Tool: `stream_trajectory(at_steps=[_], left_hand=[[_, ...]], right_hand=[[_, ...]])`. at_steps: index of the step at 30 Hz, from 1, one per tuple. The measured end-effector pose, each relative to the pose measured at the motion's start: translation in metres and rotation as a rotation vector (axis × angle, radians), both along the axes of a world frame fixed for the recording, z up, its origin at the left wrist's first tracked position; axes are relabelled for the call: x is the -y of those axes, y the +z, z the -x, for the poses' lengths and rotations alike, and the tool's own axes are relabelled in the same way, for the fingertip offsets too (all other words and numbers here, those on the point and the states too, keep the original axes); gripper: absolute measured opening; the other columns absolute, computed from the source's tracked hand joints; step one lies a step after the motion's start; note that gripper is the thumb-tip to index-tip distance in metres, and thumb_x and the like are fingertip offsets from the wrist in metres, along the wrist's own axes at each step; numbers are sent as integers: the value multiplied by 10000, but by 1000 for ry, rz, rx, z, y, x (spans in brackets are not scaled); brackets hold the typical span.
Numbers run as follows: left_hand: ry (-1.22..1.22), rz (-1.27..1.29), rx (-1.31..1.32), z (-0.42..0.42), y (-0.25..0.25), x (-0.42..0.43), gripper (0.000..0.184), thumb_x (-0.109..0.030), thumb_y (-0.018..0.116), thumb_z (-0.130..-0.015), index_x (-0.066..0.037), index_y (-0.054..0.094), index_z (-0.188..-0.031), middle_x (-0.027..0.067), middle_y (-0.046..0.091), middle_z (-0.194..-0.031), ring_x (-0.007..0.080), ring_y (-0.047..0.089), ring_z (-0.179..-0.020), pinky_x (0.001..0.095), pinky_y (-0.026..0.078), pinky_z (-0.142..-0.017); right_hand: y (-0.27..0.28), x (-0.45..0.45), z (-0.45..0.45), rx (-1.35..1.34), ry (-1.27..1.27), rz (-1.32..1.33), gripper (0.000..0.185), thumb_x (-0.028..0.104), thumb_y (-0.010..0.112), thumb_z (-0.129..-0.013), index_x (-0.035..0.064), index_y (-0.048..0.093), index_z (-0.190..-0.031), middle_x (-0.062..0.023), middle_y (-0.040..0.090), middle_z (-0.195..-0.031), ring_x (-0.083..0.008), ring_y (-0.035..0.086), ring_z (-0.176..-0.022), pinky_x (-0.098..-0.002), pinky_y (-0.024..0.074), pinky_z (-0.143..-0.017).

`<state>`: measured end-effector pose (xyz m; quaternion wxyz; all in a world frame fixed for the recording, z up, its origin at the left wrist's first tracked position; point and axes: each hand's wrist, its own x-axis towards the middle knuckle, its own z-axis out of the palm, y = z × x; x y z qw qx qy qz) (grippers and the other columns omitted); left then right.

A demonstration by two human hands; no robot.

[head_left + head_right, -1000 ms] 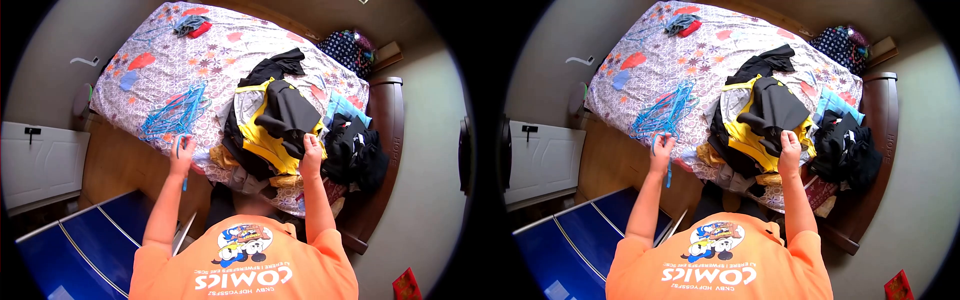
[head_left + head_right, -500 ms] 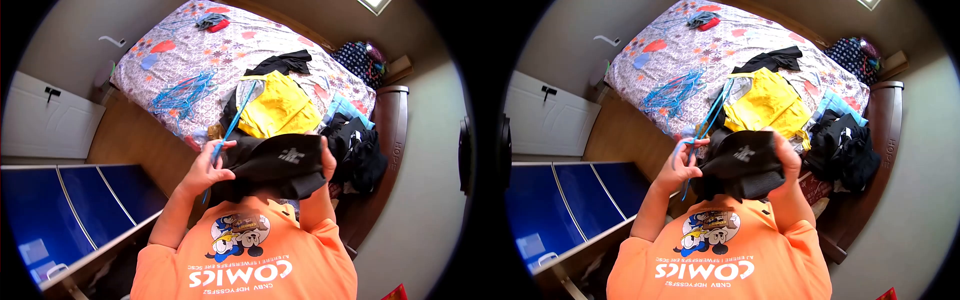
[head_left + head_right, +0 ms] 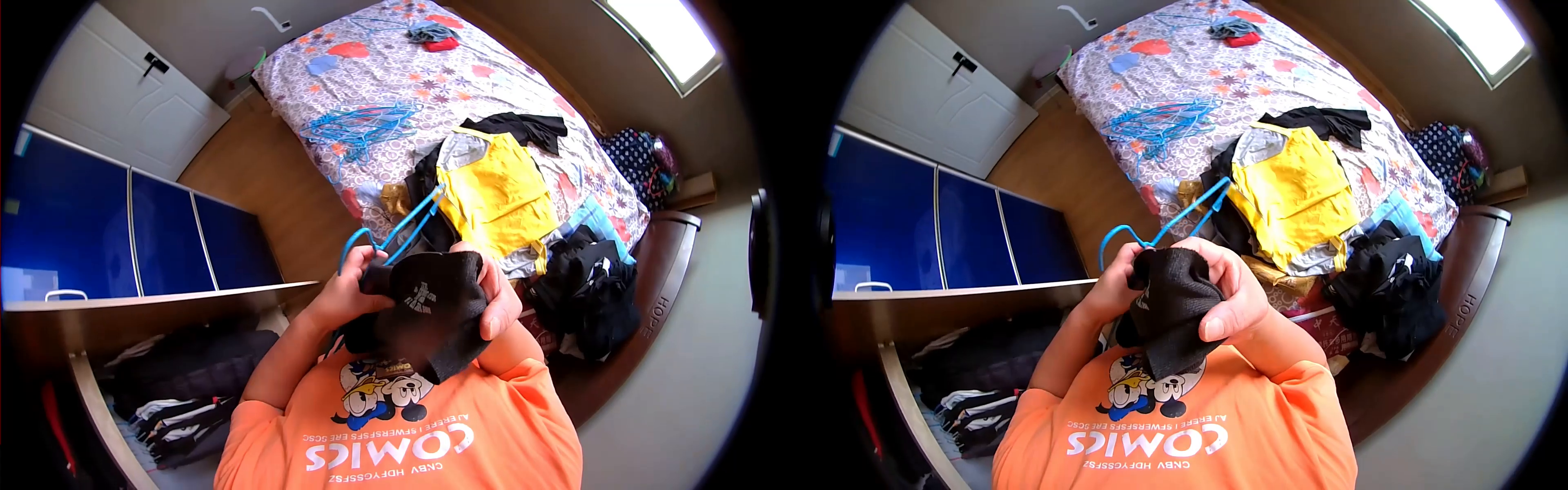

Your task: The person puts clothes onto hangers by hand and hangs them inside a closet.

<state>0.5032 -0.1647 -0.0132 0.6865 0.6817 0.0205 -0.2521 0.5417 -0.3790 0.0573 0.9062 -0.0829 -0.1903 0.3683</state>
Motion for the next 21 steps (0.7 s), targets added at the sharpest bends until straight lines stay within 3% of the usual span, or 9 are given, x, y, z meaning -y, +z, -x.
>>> stream_trajectory(at_steps=[3, 6, 10, 11, 14, 16, 18, 19, 21], left_hand=[[127, -372, 386, 14, 19, -7, 727, -19, 782, -656, -39, 344, -1237, 15, 450, -967, 94, 479, -872, 246, 432, -797], [299, -574, 680, 22, 20, -20, 480, -11, 683, -741, -41, 431, -1148, 13, 453, -791, 106, 499, -701, 235, 427, -676], [534, -613, 686, 37, 28, -42, 320, 6, 596, -808, -31, 466, -1099, 68, 540, -843, 137, 553, -746, 257, 463, -681], [539, -476, 609, 43, 37, -49, 277, 11, 570, -832, -27, 474, -1088, 77, 546, -857, 149, 559, -781, 262, 468, -716], [532, -395, 726, 59, 34, -85, 240, 13, 552, -851, -19, 485, -1080, 78, 552, -880, 150, 555, -822, 266, 464, -762], [618, -445, 640, 73, 37, -101, 201, 21, 533, -869, -8, 505, -1066, 61, 540, -990, 145, 552, -864, 266, 454, -803], [668, -318, 638, 84, 38, -117, 276, 55, 560, -808, -19, 499, -1067, 24, 553, -857, 88, 536, -784, 224, 444, -725], [672, -318, 635, 91, 43, -123, 276, 55, 560, -808, -19, 499, -1067, 24, 553, -857, 88, 536, -784, 224, 444, -725], [485, -351, 601, 104, 59, -131, 305, 68, 620, -783, -15, 510, -1055, 66, 577, -984, 126, 574, -884, 254, 463, -793]], right_hand=[[2, -6, 3, 99, -9, 18, 712, -6, 771, -541, -52, 468, -1184, -169, 611, -1071, -249, 608, -1002, -354, 460, -910], [4, -10, 11, 84, -6, 55, 686, -13, 755, -557, -57, 471, -1180, -173, 608, -1083, -252, 608, -1000, -365, 460, -908], [-5, -17, 23, 120, -24, 76, 509, 1, 735, -593, -60, 545, -1061, -187, 632, -1016, -247, 628, -921, -357, 478, -851], [-2, -21, 28, 101, -32, 119, 433, 15, 739, -600, -59, 572, -992, -191, 643, -962, -241, 636, -866, -343, 486, -808], [-2, -35, 33, 323, -73, 149, 258, 19, 733, -623, -31, 610, -845, -129, 618, -808, -175, 583, -718, -285, 442, -658], [9, -44, 41, 350, -69, 234, 170, -1, 714, -657, -10, 610, -792, -82, 593, -759, -132, 539, -684, -265, 411, -622], [15, -56, 51, 450, -318, 647, 141, -23, 701, -688, 2, 607, -790, -47, 597, -758, -100, 533, -687, -243, 411, -620], [15, -66, 53, 525, -405, 806, 132, -52, 684, -712, 15, 606, -796, -4, 599, -768, -69, 527, -692, -217, 405, -615], [7, -88, 56, 810, -624, 1030, 149, -32, 688, -733, 22, 612, -849, -42, 619, -778, -104, 562, -642, -229, 435, -586]])
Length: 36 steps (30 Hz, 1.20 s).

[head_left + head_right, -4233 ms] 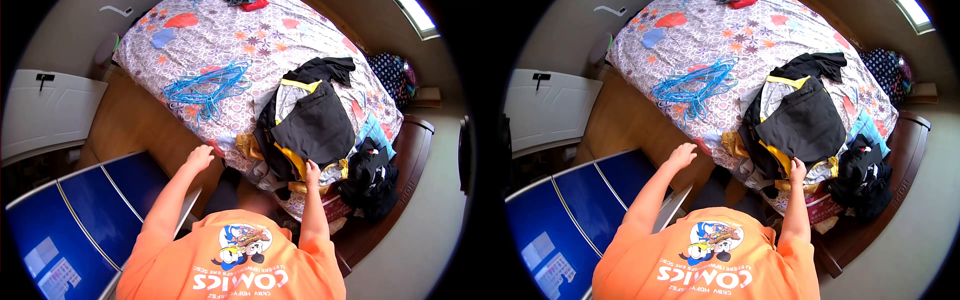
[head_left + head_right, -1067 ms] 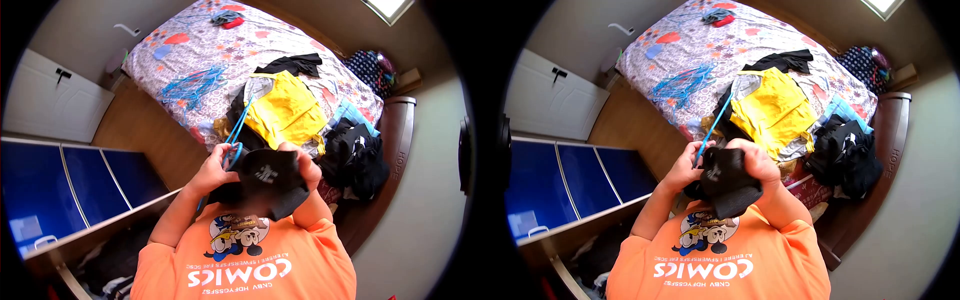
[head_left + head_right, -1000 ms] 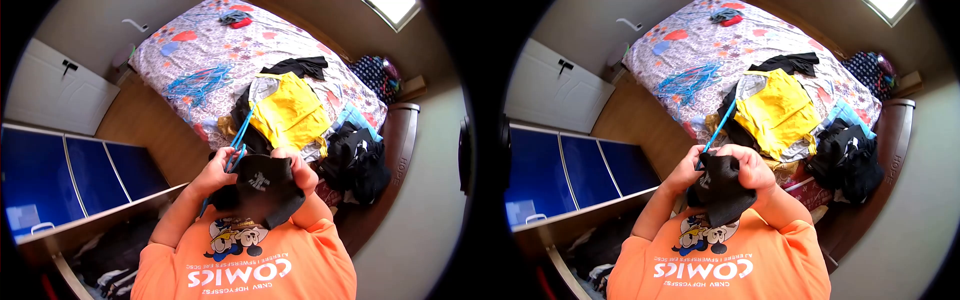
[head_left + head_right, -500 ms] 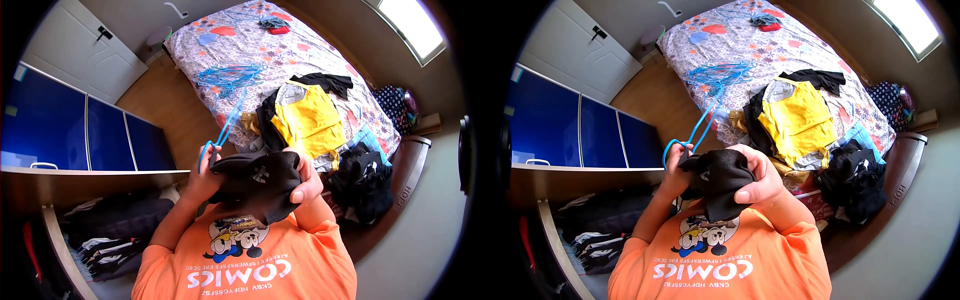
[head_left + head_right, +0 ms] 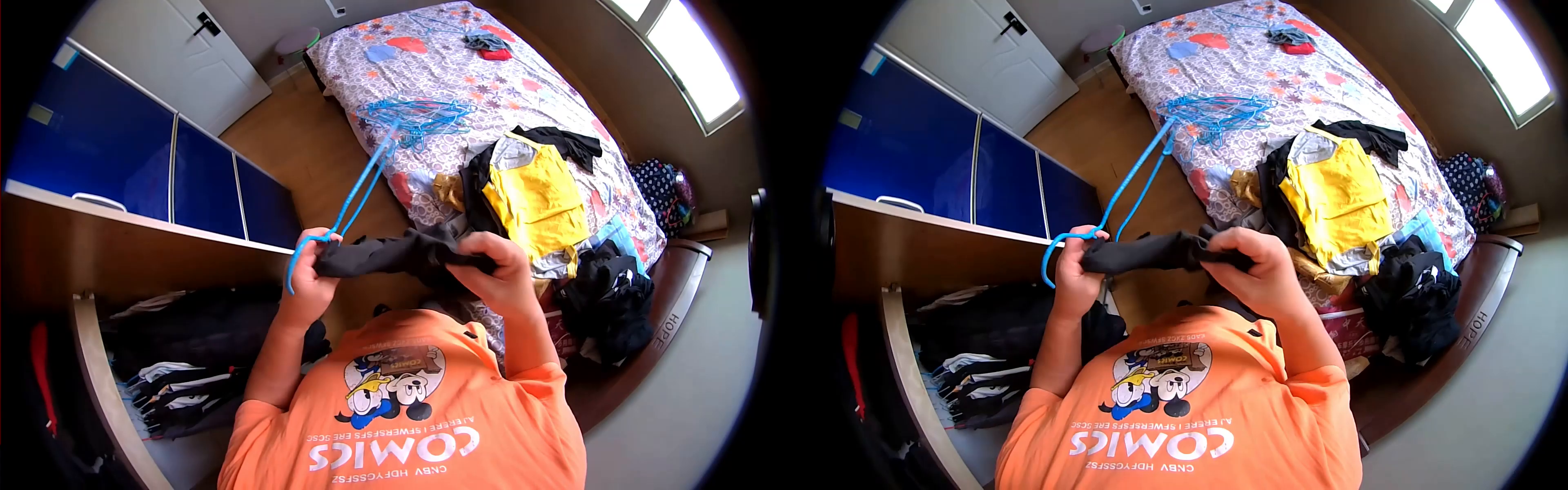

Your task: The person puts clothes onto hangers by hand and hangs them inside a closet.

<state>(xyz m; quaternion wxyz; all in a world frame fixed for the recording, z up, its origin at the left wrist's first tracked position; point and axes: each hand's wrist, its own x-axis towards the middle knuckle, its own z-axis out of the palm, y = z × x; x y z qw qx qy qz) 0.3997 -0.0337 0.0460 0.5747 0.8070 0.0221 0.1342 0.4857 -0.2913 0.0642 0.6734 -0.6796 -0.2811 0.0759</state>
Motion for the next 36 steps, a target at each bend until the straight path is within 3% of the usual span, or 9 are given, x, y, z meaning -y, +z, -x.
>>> stream_trajectory(at_steps=[5, 6, 10, 21, 27, 29, 33, 34, 36], left_hand=[[-113, -402, 43, 16, 13, -11, 350, 9, 706, -680, -61, 541, -980, 136, 623, -869, 332, 634, -778, 317, 497, -671], [-143, -415, 9, 19, 24, -9, 354, -9, 708, -678, -67, 544, -986, 126, 613, -846, 341, 620, -768, 340, 492, -657], [-208, -670, 55, 29, 25, -22, 363, -22, 674, -686, -87, 558, -1023, 95, 580, -796, 314, 583, -762, 385, 461, -642], [294, -1147, 461, 21, 24, -30, 484, 38, 580, -701, -125, 576, -1157, 90, 515, -970, 296, 517, -920, 441, 409, -851], [86, -720, 54, 25, 2, -30, 328, 99, 611, -697, -34, 547, -989, 87, 572, -834, 233, 597, -757, 313, 477, -678], [-64, -166, -418, 23, -21, -32, 276, 77, 584, -778, -32, 525, -1025, 60, 596, -852, 147, 596, -788, 280, 473, -675], [-249, 431, -685, 16, -26, -18, 374, -138, 662, -832, -41, 496, -1153, 48, 626, -876, 114, 583, -777, 249, 470, -651], [-381, 399, -677, 14, -30, -18, 483, -339, 650, -857, -40, 479, -1195, 53, 628, -879, 114, 593, -802, 241, 465, -686], [-462, 498, -736, 12, -34, -11, 571, -432, 614, -850, -23, 461, -1218, 60, 631, -904, 110, 595, -789, 217, 452, -638]], right_hand=[[6, -59, 16, 695, -103, 533, 416, 192, 739, -716, 131, 609, -1106, -40, 507, -710, -207, 563, -565, -310, 446, -505], [4, -71, 19, 763, -104, 572, 312, 292, 722, -712, 143, 653, -977, -31, 454, -698, -188, 547, -567, -320, 428, -494], [-13, -91, 26, 733, -74, 538, 274, 338, 722, -718, 115, 577, -652, -34, 458, -703, -211, 519, -543, -326, 412, -475], [-23, -75, 24, 660, -348, 540, 310, 329, 656, -815, 97, 522, -659, -55, 506, -634, -259, 561, -542, -356, 434, -475], [-38, -36, -4, 657, -577, 356, 158, 139, 671, -809, 43, 625, -926, -100, 608, -712, -265, 601, -606, -334, 468, -535], [-32, -23, -7, 571, -560, 333, 150, 85, 661, -812, 29, 616, -943, -101, 627, -739, -268, 599, -608, -323, 472, -547], [-26, -13, -17, 608, -555, 194, 118, 42, 642, -820, 0, 596, -920, -113, 656, -787, -263, 605, -614, -310, 476, -562], [-25, -10, -18, 610, -568, 144, 97, 31, 634, -825, -10, 585, -897, -123, 665, -809, -261, 612, -622, -308, 478, -570], [-20, -6, -20, 587, -607, 108, 71, 12, 618, -832, -27, 559, -837, -139, 679, -834, -250, 637, -654, -302, 487, -591]])
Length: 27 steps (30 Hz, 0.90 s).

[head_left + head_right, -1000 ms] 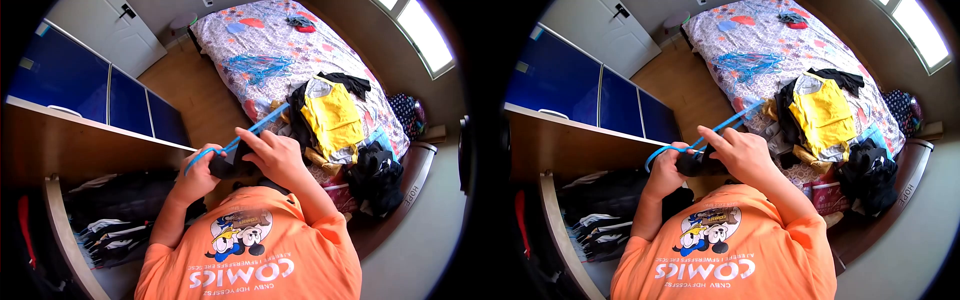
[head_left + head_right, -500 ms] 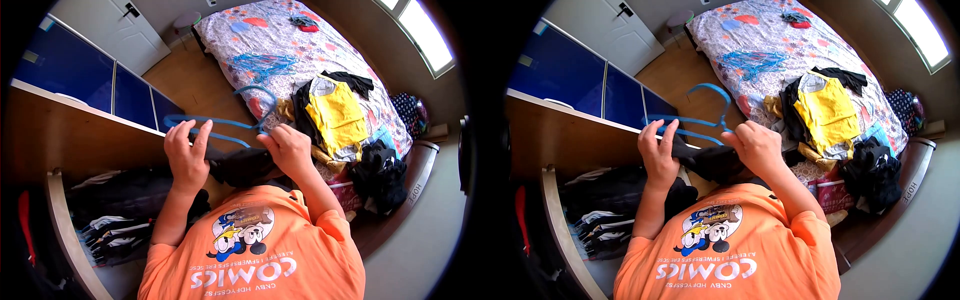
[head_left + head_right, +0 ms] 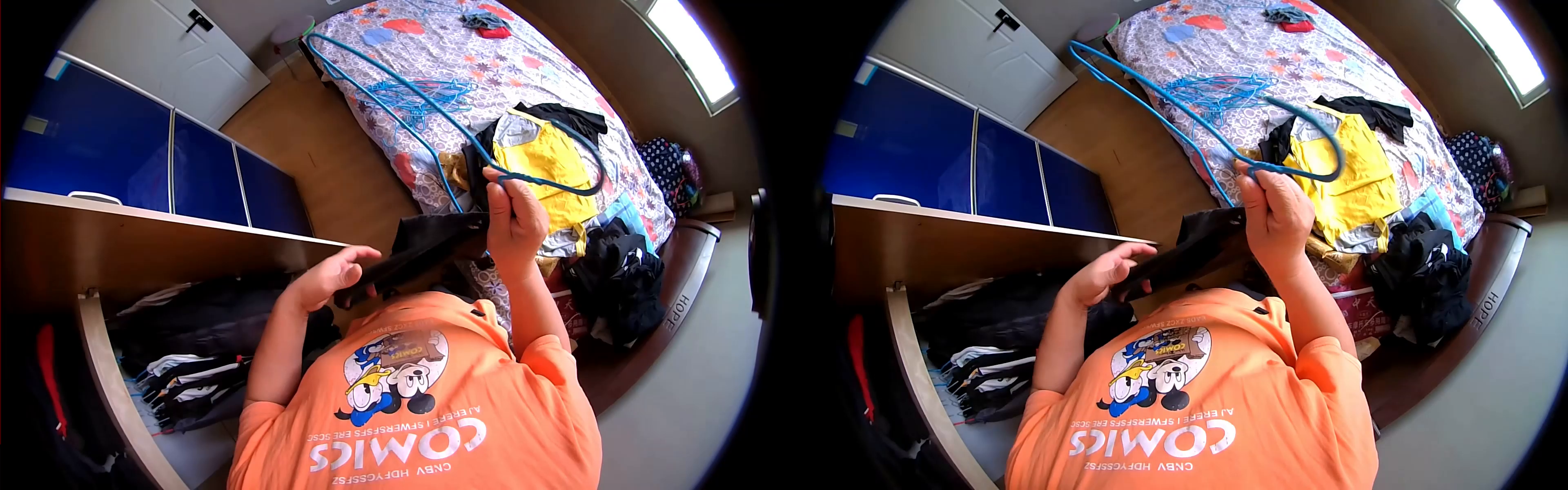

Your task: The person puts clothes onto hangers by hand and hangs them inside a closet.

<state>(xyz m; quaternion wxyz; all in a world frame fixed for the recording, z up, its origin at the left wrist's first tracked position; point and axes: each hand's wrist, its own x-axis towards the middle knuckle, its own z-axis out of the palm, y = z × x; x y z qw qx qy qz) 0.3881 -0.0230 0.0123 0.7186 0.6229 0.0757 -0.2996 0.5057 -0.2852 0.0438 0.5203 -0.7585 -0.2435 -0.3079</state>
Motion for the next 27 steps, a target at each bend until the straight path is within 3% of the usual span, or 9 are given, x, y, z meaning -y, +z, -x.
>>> stream_trajectory(at_steps=[2, 6, 9, 11, 14, 17, 19, 21, 27], left_hand=[[-112, 61, -76, 4, -30, 0, 666, -572, 525, -852, 14, 498, -1168, 83, 648, -894, 133, 611, -773, 231, 465, -663], [-286, 44, -286, 8, -50, 0, 493, -413, 588, -881, 12, 543, -1127, 82, 648, -958, 150, 606, -843, 289, 466, -798], [343, 614, -182, 1, -24, 21, 407, -304, 598, -887, 6, 530, -1142, 131, 598, -1145, 207, 580, -1041, 349, 457, -925], [417, 772, -197, -7, -24, 14, 489, -321, 625, -862, 32, 498, -1174, 157, 589, -1156, 240, 569, -1088, 370, 451, -950], [257, 606, -297, 3, -7, 31, 692, -426, 691, -766, 77, 479, -1191, 201, 621, -1075, 284, 649, -889, 382, 525, -812], [57, 535, -329, 11, 11, 42, 665, -418, 701, -743, 77, 513, -1145, 198, 648, -949, 280, 664, -802, 353, 558, -694], [421, 464, -145, 17, 25, 37, 628, -406, 688, -772, 78, 519, -1134, 202, 646, -930, 272, 666, -794, 361, 564, -664], [484, 572, 19, 8, 44, 26, 511, -354, 600, -870, 76, 532, -1137, 202, 631, -1006, 268, 663, -838, 389, 571, -631], [636, 397, 229, 0, 60, 21, 489, -329, 505, -934, 75, 501, -1209, 189, 605, -1129, 267, 616, -1015, 372, 509, -862]], right_hand=[[1, 3, -3, -4, -20, -39, 66, 9, 619, -831, -26, 563, -835, -139, 681, -837, -248, 645, -667, -299, 492, -601], [0, 10, -9, -3, -45, -73, 56, 9, 622, -833, -26, 578, -836, -134, 691, -860, -235, 666, -707, -296, 504, -630], [-10, 16, -17, -1, -51, -86, 56, 10, 621, -835, -28, 582, -849, -131, 693, -866, -226, 670, -722, -293, 508, -646], [-16, 21, -20, -1, -65, -92, 58, 8, 621, -836, -30, 582, -857, -128, 693, -866, -220, 670, -731, -290, 510, -656], [-23, 23, -26, 26, -85, -168, 86, 11, 609, -849, -28, 567, -913, -140, 690, -883, -201, 661, -738, -283, 505, -665], [-28, 26, -30, 55, -105, -188, 84, 13, 600, -857, -23, 563, -924, -147, 689, -899, -196, 660, -731, -282, 504, -657], [-29, 25, -31, 60, -115, -237, 64, 5, 599, -851, -16, 574, -906, -124, 682, -843, -206, 634, -703, -286, 484, -639], [-26, 29, -28, -58, -76, -133, 37, 10, 592, -848, -4, 586, -881, -104, 652, -798, -227, 578, -694, -310, 450, -639], [-35, 35, -30, -120, -21, -99, 29, 36, 577, -857, 7, 583, -856, -108, 603, -790, -252, 523, -725, -345, 417, -657]])
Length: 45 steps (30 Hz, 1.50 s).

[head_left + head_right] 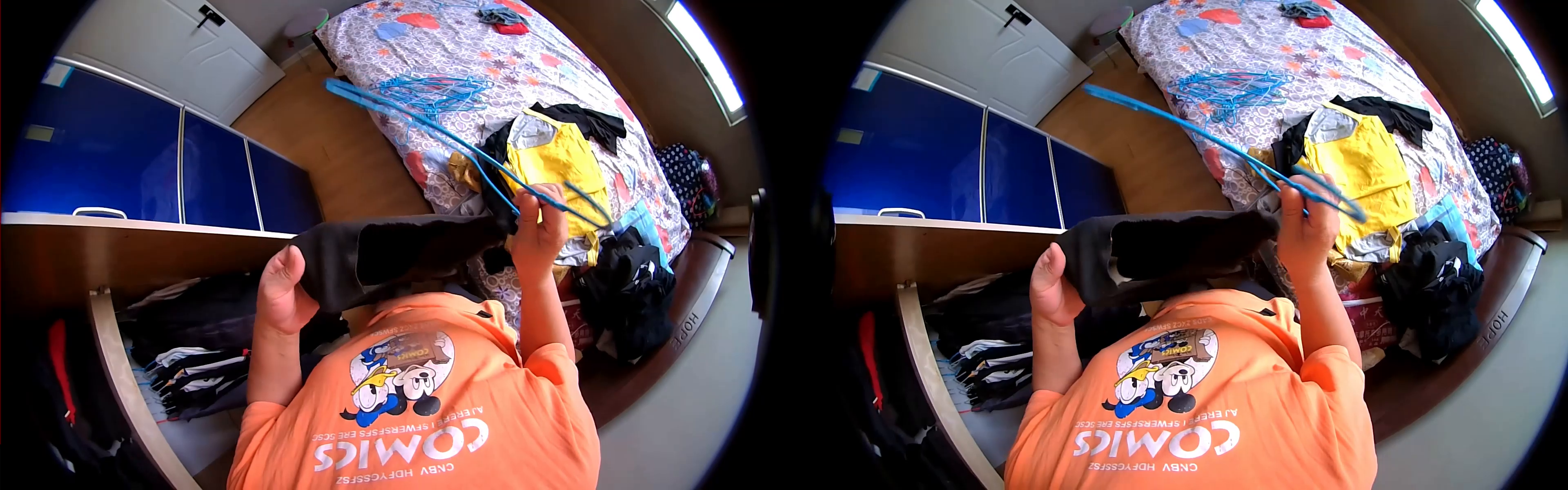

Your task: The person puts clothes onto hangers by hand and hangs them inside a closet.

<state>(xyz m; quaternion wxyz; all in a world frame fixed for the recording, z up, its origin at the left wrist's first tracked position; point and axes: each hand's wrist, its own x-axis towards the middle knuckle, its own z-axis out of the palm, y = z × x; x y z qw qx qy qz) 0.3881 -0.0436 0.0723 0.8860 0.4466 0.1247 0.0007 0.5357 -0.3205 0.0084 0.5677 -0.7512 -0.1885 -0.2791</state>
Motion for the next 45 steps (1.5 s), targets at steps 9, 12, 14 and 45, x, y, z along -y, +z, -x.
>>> stream_trajectory(at_steps=[9, 12, 14, 45], left_hand=[[96, -29, 53, -11, 13, -14, 492, -362, 423, -966, 49, 502, -1226, 149, 571, -1216, 254, 560, -1114, 376, 426, -969], [114, -27, 61, -14, 17, -16, 492, -361, 420, -968, 49, 497, -1229, 149, 573, -1213, 254, 558, -1117, 378, 430, -965], [107, -43, 70, -15, 18, -17, 489, -356, 426, -966, 49, 493, -1232, 148, 572, -1215, 253, 557, -1118, 379, 432, -963], [10, -524, -30, -11, 36, 16, 407, -132, 604, -896, 65, 488, -1233, 82, 598, -1142, 135, 553, -1025, 258, 419, -910]], right_hand=[[-5, 42, -4, -41, 165, -84, 84, 7, 622, -812, -13, 588, -739, -45, 502, -596, -127, 436, -520, -256, 320, -484], [-8, 50, -3, -67, 219, -15, 105, 11, 623, -819, -16, 580, -727, -45, 509, -608, -131, 446, -530, -256, 332, -496], [-12, 49, -2, -84, 241, 25, 119, 8, 615, -829, -23, 572, -723, -46, 511, -622, -127, 447, -548, -250, 340, -511], [30, -1, -4, -38, 398, 137, 161, 94, 734, -691, 45, 587, -646, -65, 519, -574, -220, 520, -493, -310, 389, -447]])
